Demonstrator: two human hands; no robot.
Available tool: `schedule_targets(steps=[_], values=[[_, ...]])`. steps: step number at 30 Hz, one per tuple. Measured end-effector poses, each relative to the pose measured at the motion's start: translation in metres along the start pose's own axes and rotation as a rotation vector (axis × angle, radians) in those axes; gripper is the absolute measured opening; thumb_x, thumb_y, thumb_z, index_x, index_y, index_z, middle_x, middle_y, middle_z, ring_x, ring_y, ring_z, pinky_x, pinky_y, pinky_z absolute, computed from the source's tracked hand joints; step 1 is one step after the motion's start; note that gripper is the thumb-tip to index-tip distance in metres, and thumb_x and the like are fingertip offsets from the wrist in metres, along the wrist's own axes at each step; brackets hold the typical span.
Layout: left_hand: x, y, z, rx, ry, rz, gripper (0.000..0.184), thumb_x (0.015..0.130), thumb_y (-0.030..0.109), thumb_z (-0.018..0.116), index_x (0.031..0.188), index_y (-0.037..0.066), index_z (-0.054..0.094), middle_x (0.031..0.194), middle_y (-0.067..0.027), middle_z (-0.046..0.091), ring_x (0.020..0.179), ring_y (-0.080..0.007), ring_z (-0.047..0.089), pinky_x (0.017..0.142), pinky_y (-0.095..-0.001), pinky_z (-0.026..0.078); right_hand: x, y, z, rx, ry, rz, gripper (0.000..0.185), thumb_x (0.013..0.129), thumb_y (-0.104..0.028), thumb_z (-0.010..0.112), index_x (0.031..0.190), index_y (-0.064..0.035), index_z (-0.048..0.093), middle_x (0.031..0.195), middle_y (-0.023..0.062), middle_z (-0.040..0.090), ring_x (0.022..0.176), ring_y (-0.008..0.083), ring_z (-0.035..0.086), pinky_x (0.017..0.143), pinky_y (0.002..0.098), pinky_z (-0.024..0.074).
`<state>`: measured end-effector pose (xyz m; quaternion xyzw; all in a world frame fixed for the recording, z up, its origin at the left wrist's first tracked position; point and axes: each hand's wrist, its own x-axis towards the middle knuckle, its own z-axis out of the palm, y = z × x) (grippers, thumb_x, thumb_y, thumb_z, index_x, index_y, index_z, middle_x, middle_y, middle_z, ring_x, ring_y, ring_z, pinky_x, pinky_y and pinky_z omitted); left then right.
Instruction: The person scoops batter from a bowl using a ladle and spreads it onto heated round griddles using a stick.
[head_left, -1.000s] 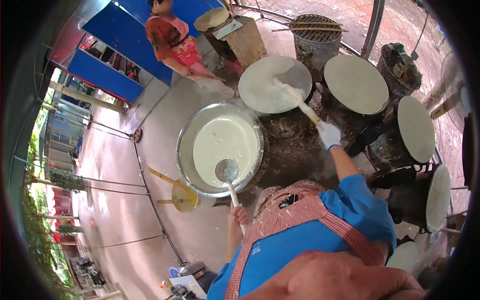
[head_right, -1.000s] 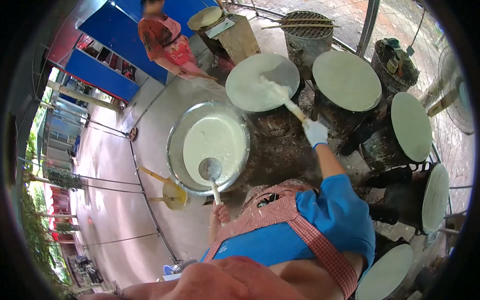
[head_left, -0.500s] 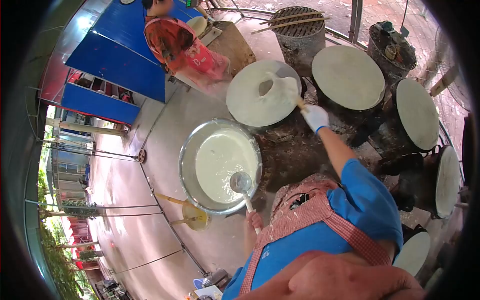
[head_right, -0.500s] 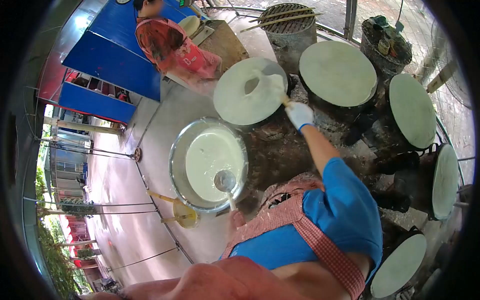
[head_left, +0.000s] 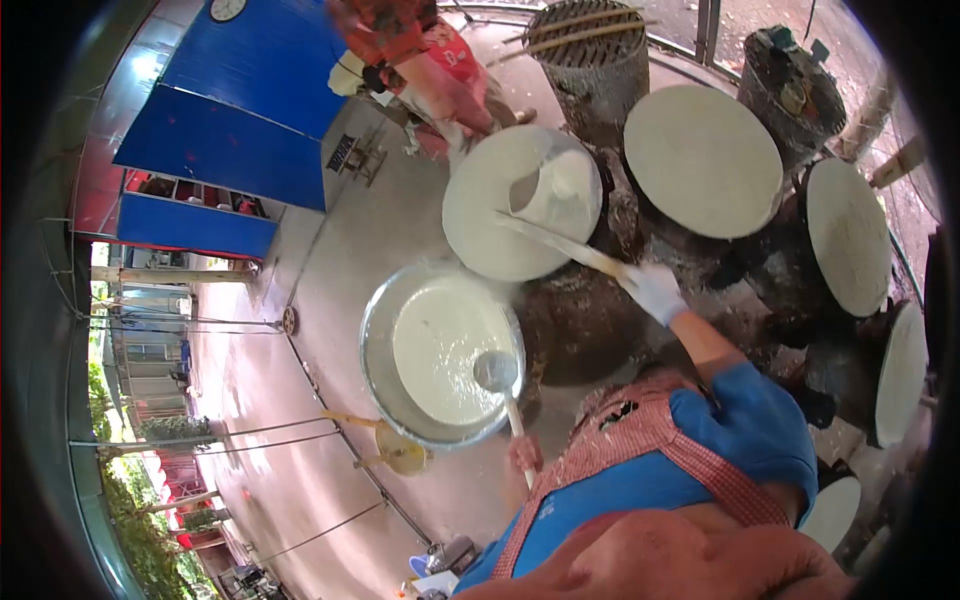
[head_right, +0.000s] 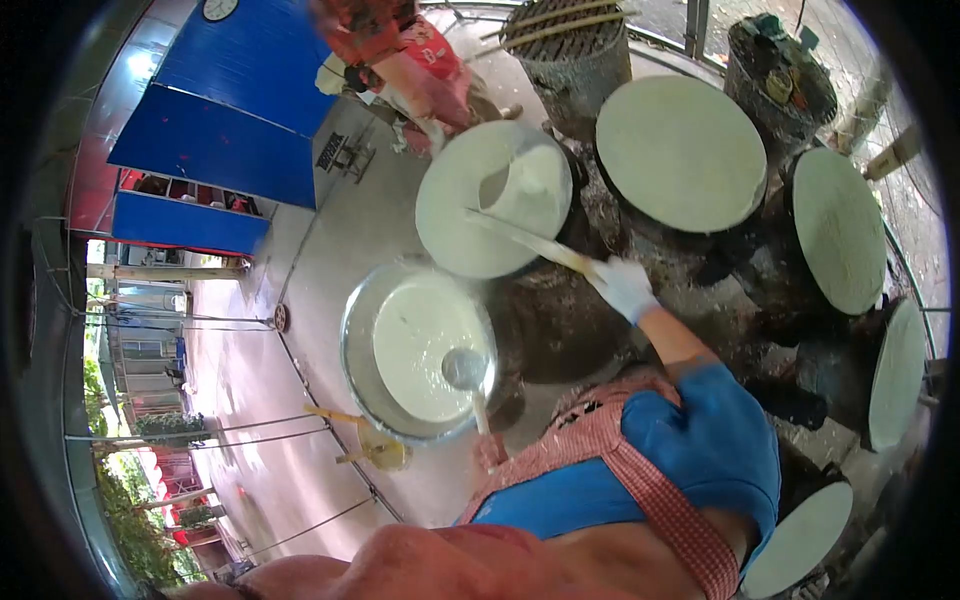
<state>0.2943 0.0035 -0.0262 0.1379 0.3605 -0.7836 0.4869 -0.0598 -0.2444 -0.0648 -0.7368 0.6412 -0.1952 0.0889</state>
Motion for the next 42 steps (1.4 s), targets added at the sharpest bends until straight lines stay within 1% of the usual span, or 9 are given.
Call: schedule_targets(steps=[9, 11, 14, 19, 20, 25, 30, 35, 42], values=[[0.010, -0.009, -0.002, 0.082, 0.061, 0.063, 0.028, 0.092, 0.014, 0.039, 0.064, 0.011, 0.041, 0.054, 0.0038, 0.030, 0.041, -0.0053, 0.029, 0.035, -0.0188, 0.027, 0.233, 0.046, 0.035, 0.264, -0.062, 0.324, 0.037, 0.077, -0.042, 0.049, 0.089, -0.0115, 0.066, 0.088, 0.0171, 0.062, 0.085, 0.0320, 0.061, 0.073, 0.0422, 0.0466], [0.007, -0.005, -0.001, 0.107, 0.060, 0.063, 0.028, 0.091, 0.014, 0.039, 0.063, 0.011, 0.041, 0.054, 0.0039, 0.030, 0.041, -0.0053, 0.029, 0.035, -0.0189, 0.027, 0.194, 0.022, -0.008, 0.472, 0.032, 0.218, 0.041, 0.075, -0.044, 0.050, 0.087, -0.0078, 0.066, 0.084, 0.0201, 0.061, 0.080, 0.0339, 0.061, 0.068, 0.0427, 0.0465], [0.008, 0.003, -0.003, 0.134, 0.040, 0.047, 0.028, 0.091, 0.014, 0.039, 0.063, 0.011, 0.041, 0.054, 0.0041, 0.030, 0.041, -0.0054, 0.029, 0.035, -0.0191, 0.027, 0.124, -0.019, -0.015, 1.013, -0.218, 0.736, 0.031, 0.079, -0.036, 0.054, 0.089, -0.0103, 0.068, 0.074, 0.0128, 0.064, 0.071, 0.0210, 0.063, 0.062, 0.0383, 0.0462], [-0.002, 0.012, -0.004, 0.285, 0.052, 0.094, 0.028, 0.091, 0.014, 0.040, 0.063, 0.011, 0.040, 0.055, 0.0043, 0.030, 0.041, -0.0055, 0.029, 0.035, -0.0194, 0.027, 0.096, -0.007, 0.011, 0.486, 0.003, 0.068, 0.040, 0.078, -0.043, 0.052, 0.084, -0.0048, 0.065, 0.073, 0.0153, 0.062, 0.062, 0.0202, 0.060, 0.056, 0.0372, 0.0456], [-0.004, 0.015, -0.003, 0.335, -0.020, 0.108, 0.028, 0.091, 0.014, 0.040, 0.063, 0.011, 0.040, 0.055, 0.0044, 0.031, 0.041, -0.0055, 0.029, 0.035, -0.0194, 0.027, 0.092, -0.026, -0.061, 0.778, -0.172, 0.616, 0.035, 0.078, -0.037, 0.056, 0.078, -0.0031, 0.064, 0.066, 0.0138, 0.060, 0.052, 0.0211, 0.056, 0.047, 0.0348, 0.0431], [-0.012, 0.033, 0.003, 0.070, -0.034, 0.003, 0.019, 0.088, 0.014, 0.045, 0.069, 0.009, 0.045, 0.053, 0.0015, 0.033, 0.040, -0.0082, 0.035, 0.038, -0.0203, 0.034, 0.035, -0.042, 0.012, 1.421, -0.163, 0.787, 0.025, 0.072, -0.028, 0.068, 0.081, -0.0051, 0.065, 0.056, 0.0014, 0.048, 0.043, 0.0102, 0.043, 0.036, 0.0260, 0.0314], [-0.010, 0.047, 0.000, 0.009, -0.062, -0.042, 0.012, 0.088, 0.013, 0.043, 0.081, 0.007, 0.050, 0.053, 0.0017, 0.031, 0.039, -0.0075, 0.033, 0.036, -0.0203, 0.033, 0.029, -0.031, -0.009, 0.803, -0.198, 0.406, 0.035, 0.076, -0.031, 0.062, 0.096, -0.0026, 0.064, 0.095, 0.0139, 0.064, 0.091, 0.0244, 0.062, 0.081, 0.0316, 0.0438], [-0.007, 0.051, 0.003, 0.004, -0.144, -0.043, 0.015, 0.088, 0.013, 0.041, 0.095, 0.006, 0.053, 0.054, 0.0015, 0.031, 0.038, -0.0070, 0.033, 0.034, -0.0202, 0.033, 0.120, 0.028, 0.008, 0.415, 0.224, 0.433, 0.031, 0.080, -0.033, 0.055, 0.098, -0.0088, 0.063, 0.088, 0.0152, 0.064, 0.083, 0.0314, 0.061, 0.072, 0.0400, 0.0462], [0.020, 0.063, 0.041, 0.195, 0.178, 0.246, 0.018, 0.087, 0.018, 0.045, 0.072, 0.009, 0.044, 0.056, 0.0005, 0.038, 0.037, -0.0076, 0.034, 0.033, -0.0181, 0.035, 0.102, 0.019, -0.028, -0.121, -0.184, -0.188, 0.021, 0.084, -0.037, 0.048, 0.089, -0.0198, 0.059, 0.063, 0.0143, 0.057, 0.058, 0.0332, 0.059, 0.052, 0.0446, 0.0462]])
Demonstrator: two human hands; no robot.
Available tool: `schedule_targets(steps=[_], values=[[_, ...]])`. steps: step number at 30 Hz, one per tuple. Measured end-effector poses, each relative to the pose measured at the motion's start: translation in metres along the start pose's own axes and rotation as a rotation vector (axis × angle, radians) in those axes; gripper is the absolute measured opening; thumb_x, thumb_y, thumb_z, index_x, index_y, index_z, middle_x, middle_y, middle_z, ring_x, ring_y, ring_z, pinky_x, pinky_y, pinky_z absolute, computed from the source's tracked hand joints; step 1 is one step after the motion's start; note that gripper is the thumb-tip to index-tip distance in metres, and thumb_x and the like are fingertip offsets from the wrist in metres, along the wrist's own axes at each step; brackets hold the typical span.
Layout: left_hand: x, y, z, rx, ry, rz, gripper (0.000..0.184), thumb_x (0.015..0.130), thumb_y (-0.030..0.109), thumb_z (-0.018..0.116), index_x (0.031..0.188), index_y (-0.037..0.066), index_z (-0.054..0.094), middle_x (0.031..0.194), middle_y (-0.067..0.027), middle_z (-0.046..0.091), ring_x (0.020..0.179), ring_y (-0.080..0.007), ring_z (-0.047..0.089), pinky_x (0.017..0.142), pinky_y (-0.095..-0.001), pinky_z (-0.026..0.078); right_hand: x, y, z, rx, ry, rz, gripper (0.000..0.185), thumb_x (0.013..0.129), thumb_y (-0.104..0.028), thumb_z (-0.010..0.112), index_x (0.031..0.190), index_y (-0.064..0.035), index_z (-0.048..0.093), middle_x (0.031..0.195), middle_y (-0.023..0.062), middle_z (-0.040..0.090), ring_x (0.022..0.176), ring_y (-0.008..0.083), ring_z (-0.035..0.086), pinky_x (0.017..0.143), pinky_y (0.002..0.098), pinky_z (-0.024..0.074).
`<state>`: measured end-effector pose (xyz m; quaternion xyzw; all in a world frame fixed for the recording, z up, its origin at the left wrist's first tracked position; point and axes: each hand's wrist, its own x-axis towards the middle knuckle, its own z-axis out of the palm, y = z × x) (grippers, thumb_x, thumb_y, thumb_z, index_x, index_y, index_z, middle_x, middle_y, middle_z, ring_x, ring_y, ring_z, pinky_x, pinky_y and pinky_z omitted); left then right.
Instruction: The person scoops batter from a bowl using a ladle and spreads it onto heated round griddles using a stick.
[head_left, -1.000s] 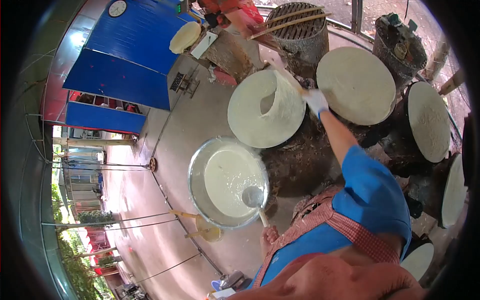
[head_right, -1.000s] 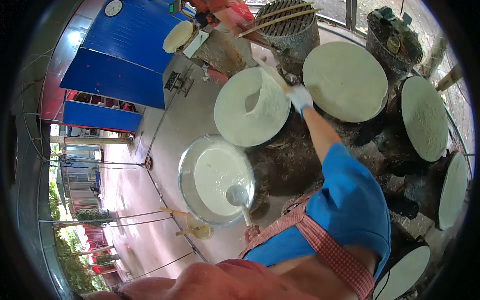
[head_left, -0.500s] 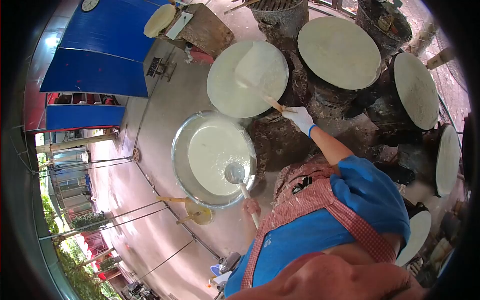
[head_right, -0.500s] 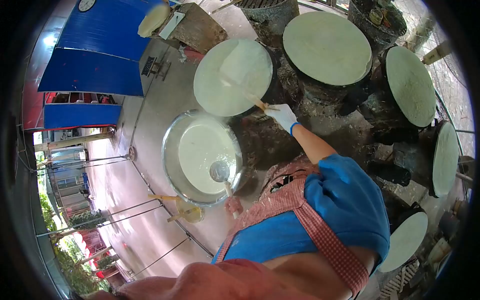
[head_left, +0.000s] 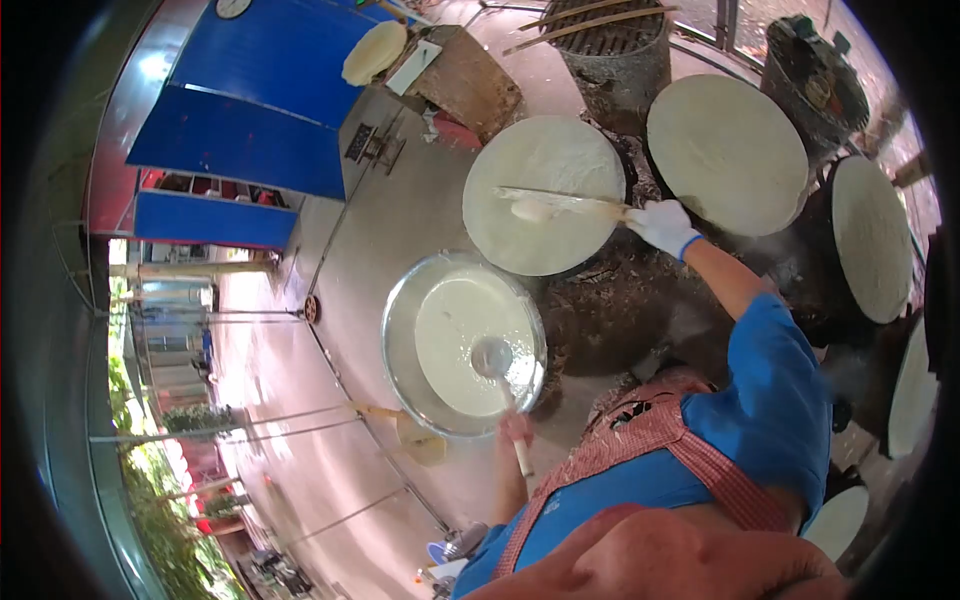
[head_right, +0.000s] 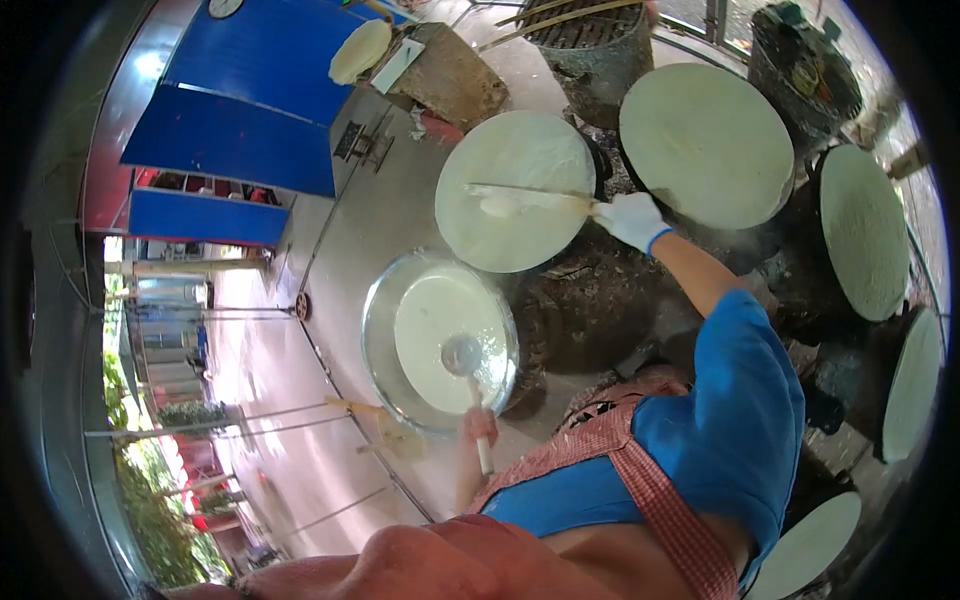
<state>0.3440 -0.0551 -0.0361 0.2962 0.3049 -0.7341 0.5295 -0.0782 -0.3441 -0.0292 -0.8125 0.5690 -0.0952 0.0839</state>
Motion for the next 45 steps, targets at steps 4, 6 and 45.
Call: schedule_targets(steps=[4, 6, 45], values=[[0.042, -0.006, 0.079, 0.559, 0.038, 0.360, 0.031, 0.085, 0.017, 0.048, 0.058, 0.013, 0.034, 0.047, 0.0040, 0.031, 0.037, -0.0074, 0.032, 0.033, -0.0198, 0.029, -0.017, 0.019, 0.024, 0.010, 0.150, 0.179, 0.020, 0.083, -0.037, 0.050, 0.088, -0.0200, 0.060, 0.063, 0.0138, 0.057, 0.057, 0.0323, 0.059, 0.052, 0.0445, 0.0461], [0.064, 0.000, 0.122, 0.361, -0.051, 0.096, 0.029, 0.086, 0.012, 0.047, 0.060, 0.012, 0.034, 0.050, 0.0028, 0.031, 0.039, -0.0075, 0.032, 0.035, -0.0188, 0.029, -0.034, 0.003, 0.027, 0.007, 0.202, 0.149, 0.019, 0.082, -0.036, 0.052, 0.087, -0.0203, 0.061, 0.064, 0.0127, 0.056, 0.056, 0.0317, 0.058, 0.052, 0.0442, 0.0456], [0.095, -0.283, 0.072, 0.660, 0.087, -1.150, 0.027, 0.093, 0.020, 0.043, 0.114, 0.006, 0.052, 0.057, -0.0002, 0.034, 0.040, -0.0074, 0.032, 0.035, -0.0202, 0.030, -0.513, -0.047, -0.044, 0.612, 0.706, 1.454, 0.039, 0.078, -0.041, 0.059, 0.098, -0.0080, 0.063, 0.081, 0.0164, 0.063, 0.079, 0.0291, 0.062, 0.069, 0.0361, 0.0461]])
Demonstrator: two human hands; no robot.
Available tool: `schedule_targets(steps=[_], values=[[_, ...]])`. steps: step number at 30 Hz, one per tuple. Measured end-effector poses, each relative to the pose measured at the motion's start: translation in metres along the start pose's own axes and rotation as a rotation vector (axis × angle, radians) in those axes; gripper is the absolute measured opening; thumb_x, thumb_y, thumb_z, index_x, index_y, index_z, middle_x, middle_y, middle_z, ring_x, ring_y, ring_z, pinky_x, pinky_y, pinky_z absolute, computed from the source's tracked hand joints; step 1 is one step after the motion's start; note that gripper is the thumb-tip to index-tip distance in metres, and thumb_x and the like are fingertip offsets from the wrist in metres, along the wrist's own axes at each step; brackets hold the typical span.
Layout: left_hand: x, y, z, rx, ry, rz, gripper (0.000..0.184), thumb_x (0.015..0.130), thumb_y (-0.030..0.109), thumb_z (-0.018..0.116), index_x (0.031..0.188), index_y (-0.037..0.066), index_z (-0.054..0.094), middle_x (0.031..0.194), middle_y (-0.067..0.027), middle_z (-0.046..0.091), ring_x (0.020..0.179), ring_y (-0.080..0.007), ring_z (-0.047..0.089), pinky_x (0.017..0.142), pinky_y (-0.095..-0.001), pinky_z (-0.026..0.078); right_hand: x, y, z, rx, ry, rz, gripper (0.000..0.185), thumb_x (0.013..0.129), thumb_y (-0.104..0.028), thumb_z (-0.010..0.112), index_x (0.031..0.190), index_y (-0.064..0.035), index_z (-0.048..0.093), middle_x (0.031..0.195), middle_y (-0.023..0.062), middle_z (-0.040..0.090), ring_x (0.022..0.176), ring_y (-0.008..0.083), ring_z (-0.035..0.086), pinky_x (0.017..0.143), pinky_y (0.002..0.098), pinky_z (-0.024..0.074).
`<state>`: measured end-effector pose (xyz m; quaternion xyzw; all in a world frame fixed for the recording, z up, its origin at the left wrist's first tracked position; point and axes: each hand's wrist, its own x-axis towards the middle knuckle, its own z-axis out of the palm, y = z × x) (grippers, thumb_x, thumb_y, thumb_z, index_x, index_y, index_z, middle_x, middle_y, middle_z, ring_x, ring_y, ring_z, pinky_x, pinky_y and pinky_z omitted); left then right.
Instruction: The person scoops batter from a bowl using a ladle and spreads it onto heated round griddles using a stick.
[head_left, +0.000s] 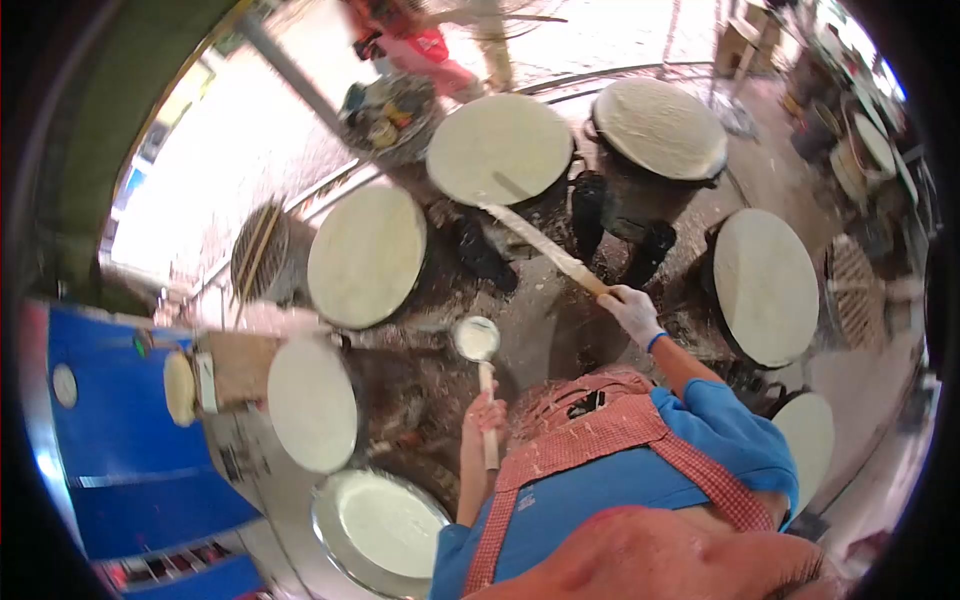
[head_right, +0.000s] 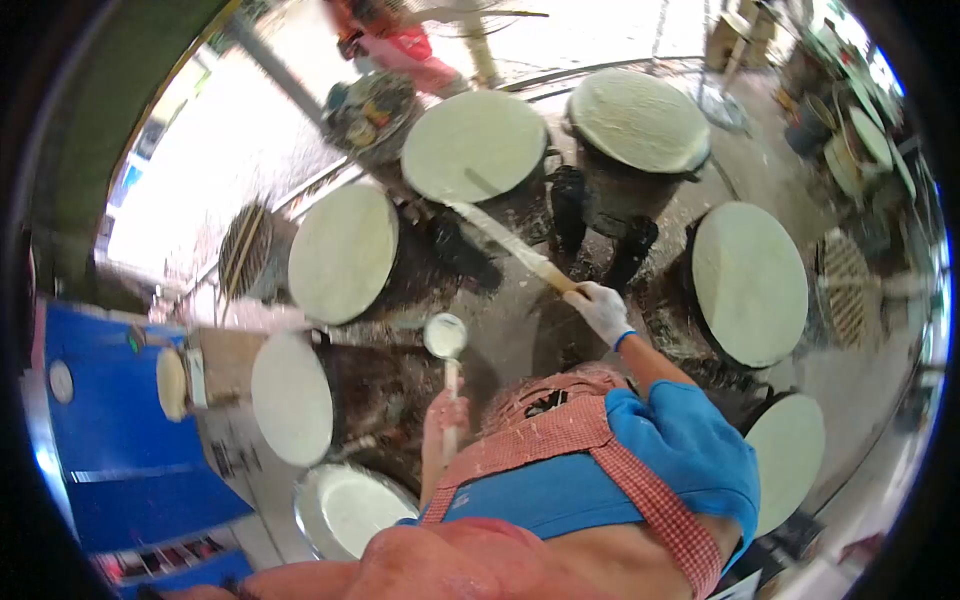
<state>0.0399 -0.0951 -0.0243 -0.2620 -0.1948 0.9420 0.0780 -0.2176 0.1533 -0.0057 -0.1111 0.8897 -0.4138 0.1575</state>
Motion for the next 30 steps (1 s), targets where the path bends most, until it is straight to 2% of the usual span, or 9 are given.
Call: schedule_targets(steps=[5, 7, 9, 13, 17, 19, 21, 26, 30], values=[[0.075, -0.014, 0.024, -0.016, -0.036, -0.314, 0.031, 0.095, 0.019, 0.039, 0.119, 0.000, 0.047, 0.059, 0.0002, 0.032, 0.043, -0.0061, 0.031, 0.039, -0.0207, 0.030, 0.007, 0.069, -0.075, 0.132, 0.325, 0.260, 0.038, 0.077, -0.038, 0.060, 0.096, -0.0060, 0.064, 0.080, 0.0167, 0.063, 0.076, 0.0283, 0.062, 0.066, 0.0350, 0.0455], [0.090, -0.020, 0.047, -0.020, 0.225, -0.256, 0.023, 0.092, 0.019, 0.046, 0.111, 0.010, 0.055, 0.057, 0.0004, 0.032, 0.039, -0.0069, 0.027, 0.034, -0.0212, 0.025, 0.014, 0.096, -0.095, -0.055, 0.577, 0.214, 0.041, 0.076, -0.038, 0.062, 0.101, -0.0064, 0.061, 0.079, 0.0186, 0.063, 0.077, 0.0313, 0.062, 0.068, 0.0378, 0.0468], [0.107, -0.020, 0.066, 0.016, 0.251, -0.287, 0.023, 0.091, 0.019, 0.046, 0.111, 0.012, 0.056, 0.058, 0.0007, 0.031, 0.039, -0.0067, 0.027, 0.033, -0.0213, 0.024, 0.022, 0.093, -0.119, -0.209, 0.618, 0.340, 0.038, 0.077, -0.038, 0.061, 0.098, -0.0068, 0.059, 0.078, 0.0201, 0.062, 0.078, 0.0330, 0.061, 0.066, 0.0415, 0.0471], [0.146, 0.013, 0.074, 0.276, 0.357, -0.354, 0.021, 0.090, 0.021, 0.049, 0.108, 0.014, 0.057, 0.060, 0.0006, 0.031, 0.040, -0.0063, 0.027, 0.032, -0.0212, 0.024, 0.089, 0.089, -0.127, -0.349, 0.517, 0.354, 0.034, 0.075, -0.037, 0.062, 0.091, -0.0075, 0.059, 0.075, 0.0191, 0.062, 0.076, 0.0333, 0.061, 0.063, 0.0437, 0.0471], [0.183, 0.048, 0.090, 0.334, 0.401, -0.524, 0.020, 0.090, 0.022, 0.049, 0.108, 0.014, 0.055, 0.061, -0.0007, 0.035, 0.040, -0.0059, 0.029, 0.031, -0.0192, 0.024, 0.175, 0.064, -0.107, -0.530, 0.537, -0.048, 0.030, 0.068, -0.031, 0.068, 0.087, -0.0106, 0.058, 0.084, 0.0145, 0.059, 0.069, 0.0336, 0.060, 0.057, 0.0432, 0.0470], [0.199, 0.058, 0.111, 0.678, 0.660, -0.484, 0.015, 0.090, 0.023, 0.048, 0.101, 0.014, 0.053, 0.059, -0.0004, 0.036, 0.039, -0.0053, 0.030, 0.029, -0.0171, 0.024, 0.216, 0.054, -0.101, -0.543, 0.531, -0.132, 0.035, 0.066, -0.032, 0.070, 0.094, -0.0132, 0.059, 0.093, 0.0137, 0.057, 0.071, 0.0323, 0.061, 0.062, 0.0413, 0.0490], [0.209, 0.069, 0.124, 0.643, 0.575, -0.563, 0.012, 0.090, 0.023, 0.048, 0.098, 0.014, 0.050, 0.058, 0.0004, 0.036, 0.037, -0.0047, 0.029, 0.028, -0.0164, 0.023, 0.250, 0.046, -0.104, -0.593, 0.504, -0.182, 0.039, 0.066, -0.034, 0.069, 0.098, -0.0139, 0.059, 0.094, 0.0139, 0.057, 0.074, 0.0319, 0.061, 0.065, 0.0408, 0.0494], [0.221, 0.081, 0.159, 0.676, 0.565, -0.629, 0.009, 0.090, 0.021, 0.049, 0.092, 0.016, 0.042, 0.053, 0.0027, 0.034, 0.035, -0.0033, 0.027, 0.028, -0.0158, 0.023, 0.298, 0.045, -0.142, -0.773, 0.136, -0.211, 0.025, 0.071, -0.026, 0.060, 0.084, -0.0045, 0.060, 0.089, 0.0184, 0.059, 0.080, 0.0343, 0.060, 0.073, 0.0410, 0.0477], [0.235, 0.088, 0.179, 0.873, 0.654, -0.614, 0.010, 0.090, 0.020, 0.049, 0.094, 0.016, 0.040, 0.055, 0.0031, 0.033, 0.037, -0.0029, 0.028, 0.029, -0.0155, 0.022, 0.315, 0.024, -0.201, -0.678, 0.307, -0.143, 0.023, 0.071, -0.024, 0.056, 0.080, -0.0024, 0.060, 0.082, 0.0213, 0.060, 0.081, 0.0355, 0.059, 0.073, 0.0428, 0.0461]])
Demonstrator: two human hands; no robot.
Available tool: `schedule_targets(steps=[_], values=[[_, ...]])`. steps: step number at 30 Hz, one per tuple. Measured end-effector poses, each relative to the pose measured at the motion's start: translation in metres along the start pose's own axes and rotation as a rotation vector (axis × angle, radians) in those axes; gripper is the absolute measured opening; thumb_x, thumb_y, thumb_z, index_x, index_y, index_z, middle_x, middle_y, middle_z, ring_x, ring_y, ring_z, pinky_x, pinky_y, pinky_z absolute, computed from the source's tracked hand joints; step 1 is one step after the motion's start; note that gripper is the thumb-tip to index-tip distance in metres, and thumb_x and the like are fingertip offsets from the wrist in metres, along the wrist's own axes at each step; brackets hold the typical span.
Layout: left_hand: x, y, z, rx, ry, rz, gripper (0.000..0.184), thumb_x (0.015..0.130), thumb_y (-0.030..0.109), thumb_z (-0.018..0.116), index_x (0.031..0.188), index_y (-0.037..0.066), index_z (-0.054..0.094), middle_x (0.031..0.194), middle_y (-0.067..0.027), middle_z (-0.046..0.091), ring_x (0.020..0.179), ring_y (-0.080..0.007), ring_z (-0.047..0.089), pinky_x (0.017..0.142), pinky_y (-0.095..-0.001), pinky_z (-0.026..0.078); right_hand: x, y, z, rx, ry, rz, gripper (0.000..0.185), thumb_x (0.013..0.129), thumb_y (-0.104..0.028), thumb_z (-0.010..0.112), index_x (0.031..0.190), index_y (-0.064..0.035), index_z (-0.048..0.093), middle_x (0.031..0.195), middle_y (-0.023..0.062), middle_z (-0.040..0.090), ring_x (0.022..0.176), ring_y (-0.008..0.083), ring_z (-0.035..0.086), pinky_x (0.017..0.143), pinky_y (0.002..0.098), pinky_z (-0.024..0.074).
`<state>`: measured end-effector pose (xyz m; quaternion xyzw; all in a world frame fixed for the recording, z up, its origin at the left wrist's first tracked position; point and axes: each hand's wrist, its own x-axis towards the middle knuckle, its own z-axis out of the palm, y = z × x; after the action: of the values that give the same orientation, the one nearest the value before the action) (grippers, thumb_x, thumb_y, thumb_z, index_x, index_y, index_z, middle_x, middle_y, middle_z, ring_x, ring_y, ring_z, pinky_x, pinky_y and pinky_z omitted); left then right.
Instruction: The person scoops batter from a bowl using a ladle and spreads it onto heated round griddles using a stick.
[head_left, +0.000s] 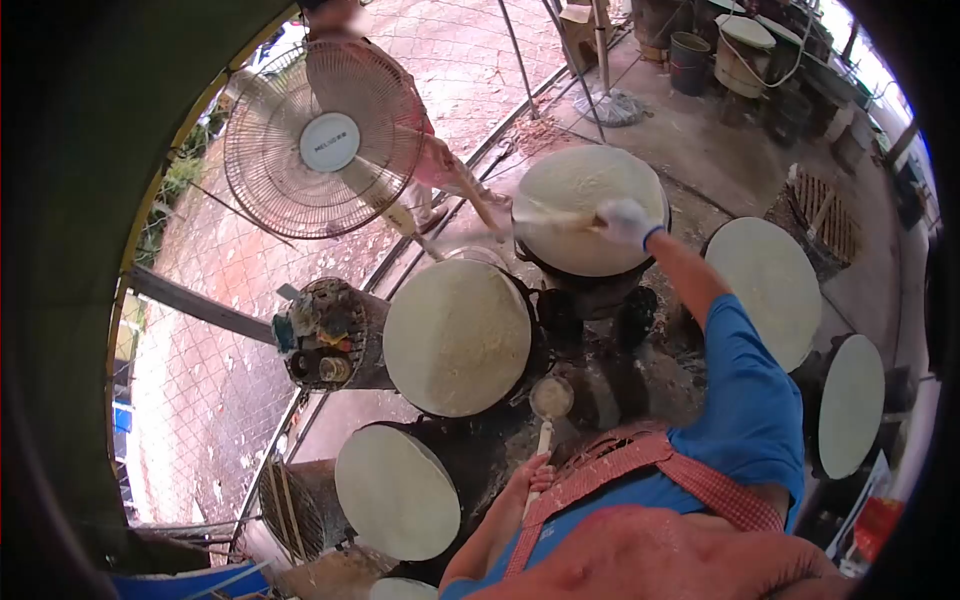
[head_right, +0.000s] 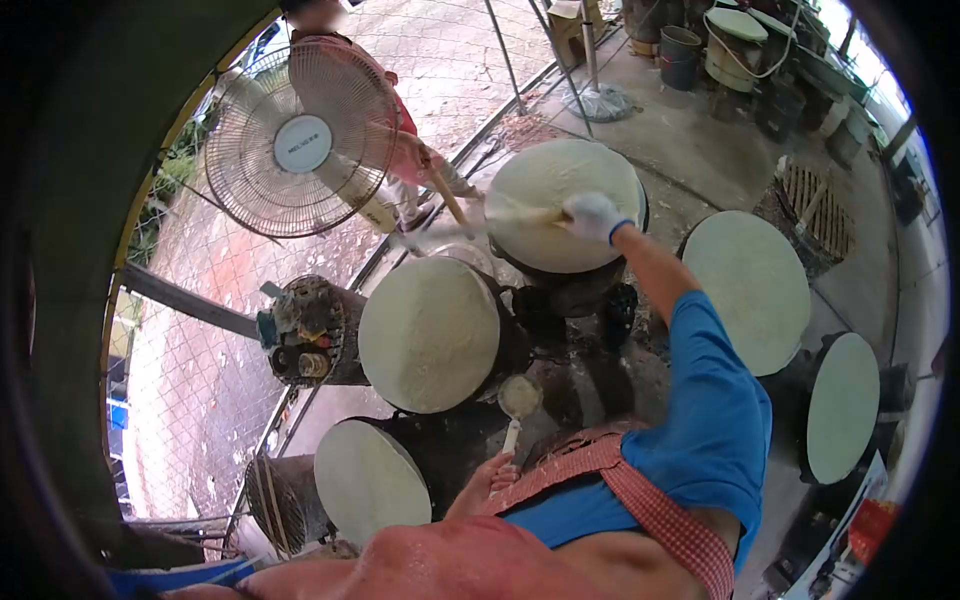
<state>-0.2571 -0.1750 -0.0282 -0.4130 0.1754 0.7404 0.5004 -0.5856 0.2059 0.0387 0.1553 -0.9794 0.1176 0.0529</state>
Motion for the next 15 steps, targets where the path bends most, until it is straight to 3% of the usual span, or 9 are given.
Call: schedule_targets(steps=[2, 3, 5, 7, 9, 11, 13, 14, 15], values=[[-0.002, 0.011, 0.008, 0.136, 0.002, 0.029, 0.007, 0.091, 0.021, 0.047, 0.093, 0.015, 0.044, 0.057, 0.0037, 0.033, 0.038, -0.0028, 0.027, 0.029, -0.0155, 0.021, 0.023, 0.018, -0.037, 0.033, 0.103, 0.129, 0.026, 0.071, -0.025, 0.054, 0.080, -0.0013, 0.059, 0.083, 0.0218, 0.060, 0.083, 0.0372, 0.057, 0.073, 0.0442, 0.0450], [0.000, 0.013, 0.011, 0.128, 0.018, 0.008, 0.011, 0.090, 0.019, 0.050, 0.095, 0.017, 0.040, 0.056, 0.0036, 0.033, 0.038, -0.0028, 0.028, 0.029, -0.0153, 0.022, 0.032, 0.027, -0.058, 0.035, 0.214, 0.169, 0.027, 0.071, -0.026, 0.054, 0.080, -0.0011, 0.059, 0.085, 0.0215, 0.060, 0.083, 0.0381, 0.057, 0.073, 0.0447, 0.0447], [0.007, 0.020, 0.010, 0.133, 0.035, -0.013, 0.019, 0.088, 0.017, 0.052, 0.098, 0.019, 0.036, 0.055, 0.0035, 0.032, 0.038, -0.0028, 0.028, 0.029, -0.0150, 0.022, 0.049, 0.049, -0.106, 0.142, 0.231, 0.277, 0.028, 0.070, -0.026, 0.053, 0.083, -0.0019, 0.060, 0.088, 0.0218, 0.060, 0.086, 0.0397, 0.056, 0.074, 0.0456, 0.0438], [0.016, 0.023, 0.008, 0.122, -0.021, -0.056, 0.024, 0.088, 0.015, 0.052, 0.107, 0.020, 0.037, 0.055, 0.0043, 0.031, 0.038, -0.0025, 0.028, 0.030, -0.0149, 0.022, 0.065, 0.083, -0.128, 0.168, 0.482, 0.352, 0.027, 0.069, -0.025, 0.055, 0.082, -0.0025, 0.062, 0.081, 0.0186, 0.063, 0.077, 0.0350, 0.060, 0.068, 0.0429, 0.0456], [0.019, 0.020, 0.013, 0.091, -0.024, -0.063, 0.025, 0.088, 0.014, 0.052, 0.109, 0.020, 0.038, 0.056, 0.0039, 0.032, 0.039, -0.0025, 0.028, 0.030, -0.0151, 0.022, 0.075, 0.139, -0.148, 0.551, 0.375, 0.578, 0.025, 0.069, -0.024, 0.057, 0.081, -0.0032, 0.064, 0.067, 0.0121, 0.062, 0.063, 0.0244, 0.060, 0.058, 0.0372, 0.0462], [0.023, 0.020, 0.025, 0.039, -0.034, -0.057, 0.029, 0.088, 0.013, 0.051, 0.114, 0.019, 0.041, 0.057, 0.0030, 0.032, 0.039, -0.0026, 0.028, 0.030, -0.0156, 0.023, 0.059, 0.162, -0.174, 0.590, 0.569, 0.624, 0.023, 0.071, -0.022, 0.057, 0.081, -0.0049, 0.067, 0.060, 0.0071, 0.059, 0.054, 0.0149, 0.055, 0.050, 0.0315, 0.0439], [0.027, 0.020, 0.032, 0.025, -0.069, -0.114, 0.025, 0.089, 0.013, 0.050, 0.112, 0.018, 0.044, 0.057, 0.0024, 0.032, 0.039, -0.0030, 0.028, 0.031, -0.0158, 0.023, 0.038, 0.209, -0.179, 0.566, 0.787, 0.616, 0.023, 0.071, -0.020, 0.057, 0.084, -0.0049, 0.068, 0.062, 0.0081, 0.061, 0.055, 0.0158, 0.056, 0.050, 0.0320, 0.0441], [0.031, 0.023, 0.036, -0.035, -0.107, -0.144, 0.021, 0.089, 0.014, 0.049, 0.110, 0.017, 0.047, 0.057, 0.0018, 0.033, 0.038, -0.0034, 0.027, 0.031, -0.0159, 0.023, 0.017, 0.221, -0.188, 0.656, 0.882, 0.718, 0.023, 0.071, -0.019, 0.057, 0.085, -0.0039, 0.067, 0.067, 0.0114, 0.063, 0.061, 0.0209, 0.060, 0.056, 0.0350, 0.0461], [0.038, 0.023, 0.041, 0.041, -0.080, -0.205, 0.021, 0.089, 0.014, 0.049, 0.110, 0.017, 0.047, 0.057, 0.0018, 0.033, 0.038, -0.0034, 0.027, 0.031, -0.0159, 0.023, 0.003, 0.265, -0.190, 0.347, 0.935, 0.810, 0.027, 0.071, -0.022, 0.061, 0.088, -0.0025, 0.066, 0.063, 0.0054, 0.059, 0.058, 0.0148, 0.057, 0.053, 0.0311, 0.0440]])
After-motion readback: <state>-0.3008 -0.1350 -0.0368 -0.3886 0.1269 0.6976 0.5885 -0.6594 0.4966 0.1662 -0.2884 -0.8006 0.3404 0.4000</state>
